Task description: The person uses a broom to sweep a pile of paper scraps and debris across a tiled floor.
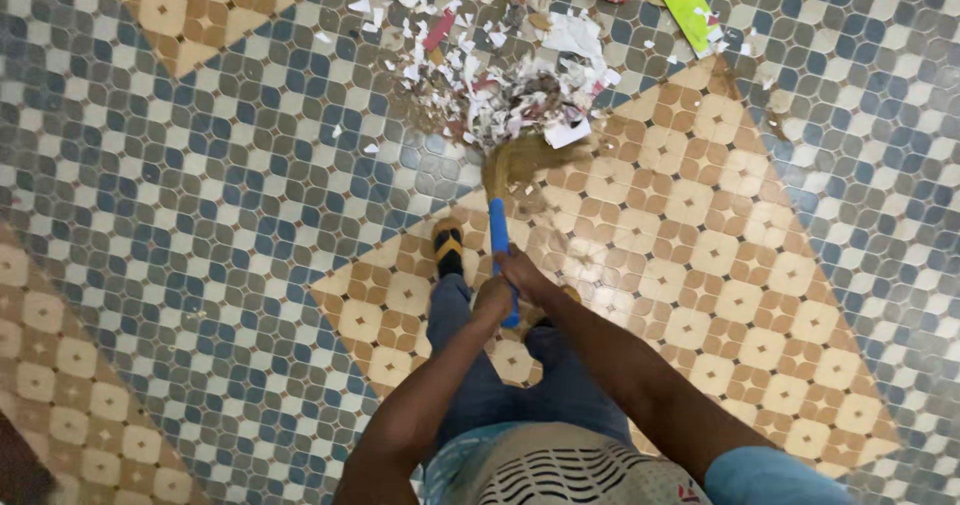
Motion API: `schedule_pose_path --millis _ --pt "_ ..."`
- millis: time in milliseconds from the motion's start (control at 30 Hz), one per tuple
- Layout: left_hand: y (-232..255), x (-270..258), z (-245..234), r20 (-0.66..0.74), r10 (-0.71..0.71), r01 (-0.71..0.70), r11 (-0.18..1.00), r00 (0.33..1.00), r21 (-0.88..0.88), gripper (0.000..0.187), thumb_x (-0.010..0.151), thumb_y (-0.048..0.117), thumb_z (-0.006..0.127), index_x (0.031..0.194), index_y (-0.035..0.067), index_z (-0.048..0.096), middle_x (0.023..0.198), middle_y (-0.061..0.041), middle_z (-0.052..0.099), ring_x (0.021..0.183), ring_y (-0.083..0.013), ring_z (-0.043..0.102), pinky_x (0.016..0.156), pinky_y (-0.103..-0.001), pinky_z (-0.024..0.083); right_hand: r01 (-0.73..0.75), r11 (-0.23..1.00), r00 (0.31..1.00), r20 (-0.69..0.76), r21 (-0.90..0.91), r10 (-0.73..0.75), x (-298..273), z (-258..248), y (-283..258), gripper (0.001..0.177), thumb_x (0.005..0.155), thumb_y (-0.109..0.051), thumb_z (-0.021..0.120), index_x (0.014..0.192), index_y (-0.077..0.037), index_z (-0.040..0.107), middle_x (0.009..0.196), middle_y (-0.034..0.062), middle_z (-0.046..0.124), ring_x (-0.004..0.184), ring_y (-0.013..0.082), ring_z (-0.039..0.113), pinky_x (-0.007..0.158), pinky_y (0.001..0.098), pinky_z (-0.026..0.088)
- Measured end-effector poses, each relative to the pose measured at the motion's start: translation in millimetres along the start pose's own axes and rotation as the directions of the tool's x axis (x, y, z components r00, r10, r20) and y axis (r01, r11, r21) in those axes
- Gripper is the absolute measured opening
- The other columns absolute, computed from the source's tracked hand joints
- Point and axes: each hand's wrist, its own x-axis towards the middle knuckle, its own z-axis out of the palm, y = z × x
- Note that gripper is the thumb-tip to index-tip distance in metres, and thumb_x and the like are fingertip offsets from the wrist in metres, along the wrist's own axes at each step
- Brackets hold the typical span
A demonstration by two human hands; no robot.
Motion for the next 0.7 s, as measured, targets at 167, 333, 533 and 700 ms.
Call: schedule_pose_path --millis 167,333,533,700 --pt "39 92 -139 -0.203 0.299 -0.197 0.891 0.932 0.410 0.029 0.089 0.017 0.048 0.101 -0.002 0.067 0.094 -0.028 0.070 0.085 -0.0454 0.070 0.070 -0.052 0.057 0.296 0.943 0.955 0.049 -0.155 -0.291 92 71 -131 0.058 0.095 -0.027 0.056 0.143 0.001 0.042 0.118 0.0122 0.064 0.097 0.0237 0.061 0.084 0.0377 0.054" --pt "110 90 -233 -0.249 -0.039 -0.037 0.956 0.968 -0.292 0.047 0.101 0.031 0.036 0.099 -0.004 0.068 0.092 -0.030 0.070 0.085 -0.0480 0.070 0.070 -0.055 0.053 0.463 0.878 0.886 0.051 -0.123 -0.460 102 106 -247 0.067 0.096 -0.024 0.058 0.153 0.002 0.035 0.126 0.0118 0.063 0.106 0.0202 0.062 0.091 0.0352 0.052" --pt "111 -3 -210 -0.294 0.026 -0.061 0.992 0.955 -0.110 0.054 0.106 0.043 0.029 0.111 0.000 0.061 0.105 -0.032 0.068 0.101 -0.0515 0.064 0.087 -0.057 0.049 0.475 0.870 0.876 -0.023 -0.134 -0.482 -25 102 -240 0.072 0.108 -0.021 0.055 0.167 -0.003 0.019 0.130 0.0202 0.055 0.109 0.0226 0.053 0.088 0.0359 0.047" --pt "54 -80 -144 -0.018 0.058 -0.058 0.998 0.998 0.010 0.050 0.103 0.043 0.035 0.123 0.000 0.054 0.109 -0.032 0.066 0.103 -0.0515 0.063 0.088 -0.058 0.050 0.267 0.908 0.954 -0.219 0.324 -0.203 -116 90 -132 0.069 0.097 -0.025 0.050 0.160 -0.012 0.025 0.108 0.0064 0.059 0.085 0.0163 0.052 0.066 0.0348 0.048"
